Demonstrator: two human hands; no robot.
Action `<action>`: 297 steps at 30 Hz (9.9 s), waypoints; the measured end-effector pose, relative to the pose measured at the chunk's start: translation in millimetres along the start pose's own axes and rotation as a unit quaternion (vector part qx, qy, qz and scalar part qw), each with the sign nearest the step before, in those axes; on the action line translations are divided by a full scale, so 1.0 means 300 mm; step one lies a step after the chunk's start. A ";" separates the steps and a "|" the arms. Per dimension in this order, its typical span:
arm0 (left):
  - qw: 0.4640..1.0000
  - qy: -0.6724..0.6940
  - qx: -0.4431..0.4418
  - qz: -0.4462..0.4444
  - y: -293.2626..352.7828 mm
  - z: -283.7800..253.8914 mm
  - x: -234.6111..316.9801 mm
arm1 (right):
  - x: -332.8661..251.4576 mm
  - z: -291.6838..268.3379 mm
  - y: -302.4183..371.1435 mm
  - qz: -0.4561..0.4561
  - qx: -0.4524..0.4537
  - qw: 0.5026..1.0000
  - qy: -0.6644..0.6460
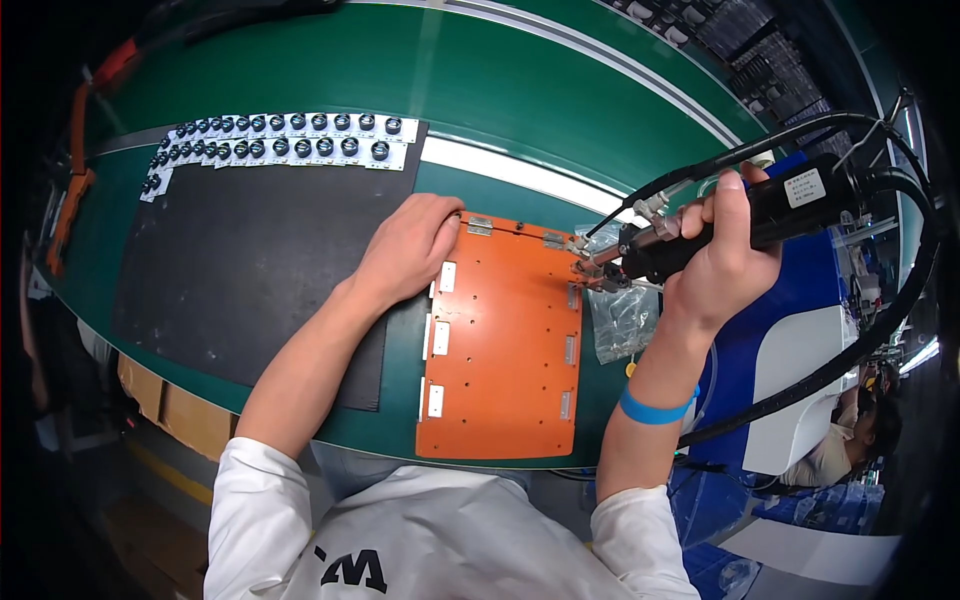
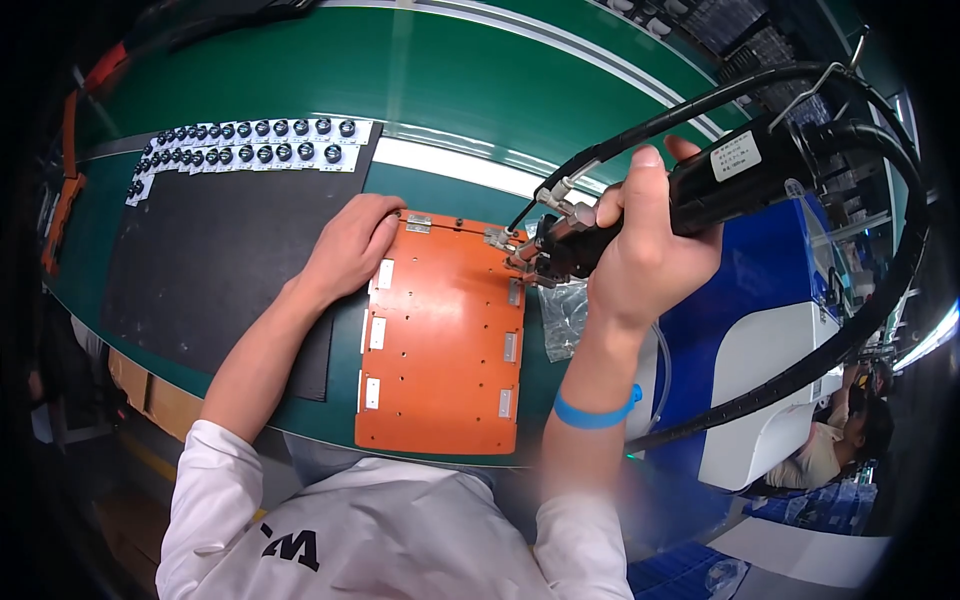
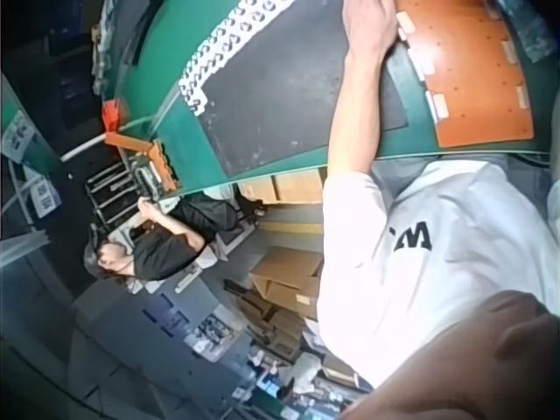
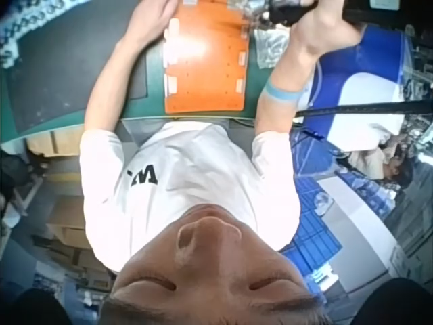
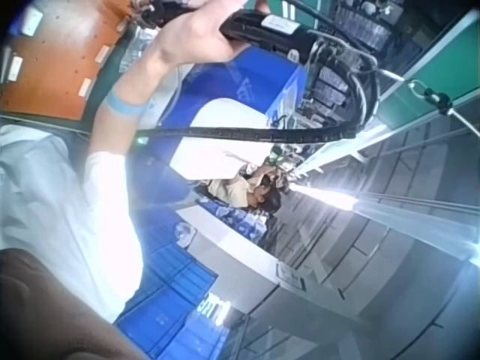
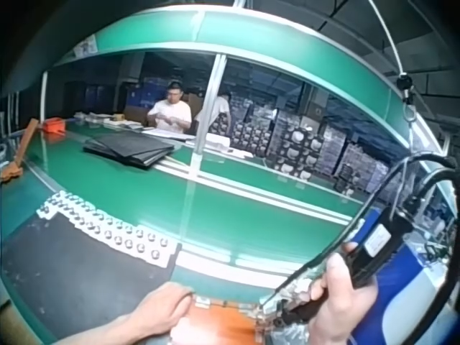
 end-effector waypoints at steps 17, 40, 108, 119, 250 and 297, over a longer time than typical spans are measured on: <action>1.000 0.004 0.007 -0.024 0.007 -0.008 -0.007 | -0.199 -0.018 -0.025 -0.071 0.031 0.997 0.011; 0.994 0.088 -0.037 -0.057 0.005 -0.012 -0.068 | 0.013 0.361 0.170 0.023 -0.071 0.996 -0.041; 0.995 0.069 -0.053 -0.055 -0.001 -0.012 -0.051 | -0.102 0.270 0.111 -0.023 -0.047 0.998 -0.024; 0.995 0.070 -0.048 -0.048 0.001 -0.011 -0.062 | -0.161 0.292 0.273 0.022 -0.077 0.996 -0.039; 0.995 0.058 -0.057 -0.050 0.004 -0.001 -0.065 | -0.179 0.242 0.480 0.098 -0.033 0.994 0.047; 0.907 -0.193 -0.183 0.327 0.353 -0.015 0.605 | -0.025 -0.355 0.587 0.072 -0.357 0.848 0.386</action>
Point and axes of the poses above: each hand's wrist, its own y-axis away from the middle knuckle, its own z-axis out of the palm, x = y × z, the point moved 5 cm from there along -y, towards the middle knuckle, and after that the axes turned 9 degrees about z, right-handed, at the moved point
